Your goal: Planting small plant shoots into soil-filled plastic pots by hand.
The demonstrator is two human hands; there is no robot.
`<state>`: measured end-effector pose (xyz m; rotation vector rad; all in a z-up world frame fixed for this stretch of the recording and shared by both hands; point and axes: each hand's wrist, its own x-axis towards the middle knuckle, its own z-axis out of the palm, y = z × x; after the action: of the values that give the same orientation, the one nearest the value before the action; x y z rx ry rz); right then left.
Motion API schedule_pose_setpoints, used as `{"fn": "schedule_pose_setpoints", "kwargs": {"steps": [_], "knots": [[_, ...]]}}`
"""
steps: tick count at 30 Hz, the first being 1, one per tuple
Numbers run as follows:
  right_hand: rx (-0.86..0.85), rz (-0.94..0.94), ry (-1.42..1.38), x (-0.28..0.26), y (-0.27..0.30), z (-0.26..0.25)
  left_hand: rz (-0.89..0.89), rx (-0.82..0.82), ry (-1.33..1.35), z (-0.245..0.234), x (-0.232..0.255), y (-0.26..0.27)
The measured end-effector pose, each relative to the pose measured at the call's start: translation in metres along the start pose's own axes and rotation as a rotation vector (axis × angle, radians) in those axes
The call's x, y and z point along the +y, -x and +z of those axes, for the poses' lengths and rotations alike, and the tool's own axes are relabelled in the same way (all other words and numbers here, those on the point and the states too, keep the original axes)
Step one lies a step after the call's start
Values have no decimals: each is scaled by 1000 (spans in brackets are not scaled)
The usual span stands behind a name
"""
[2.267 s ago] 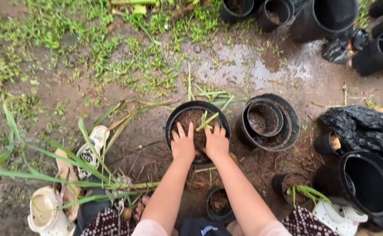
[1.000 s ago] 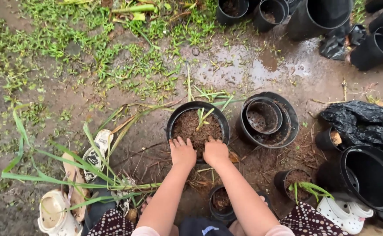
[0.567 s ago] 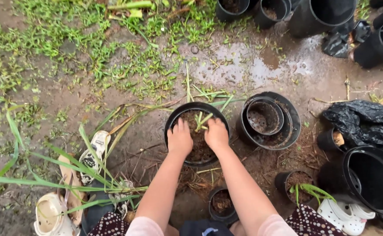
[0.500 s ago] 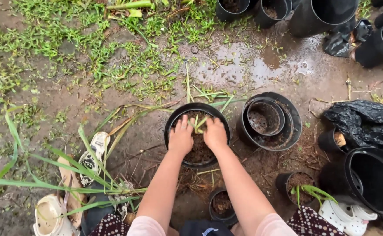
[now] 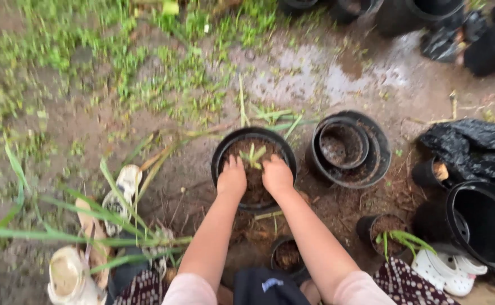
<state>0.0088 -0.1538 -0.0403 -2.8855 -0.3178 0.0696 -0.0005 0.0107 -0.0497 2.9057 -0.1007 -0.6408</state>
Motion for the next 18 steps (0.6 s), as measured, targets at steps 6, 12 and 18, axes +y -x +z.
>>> {"fn": "schedule_pose_setpoints", "kwargs": {"steps": [6,12,18], "knots": [[177,289,6,-6,46,-86,-100,481,-42,-110,-15,51],[-330,917,-419,-4,85,-60,-358,2,884,-1,-89,-7],[-256,748,-435,21,80,-22,-426,105,940,-54,-53,54]]}}
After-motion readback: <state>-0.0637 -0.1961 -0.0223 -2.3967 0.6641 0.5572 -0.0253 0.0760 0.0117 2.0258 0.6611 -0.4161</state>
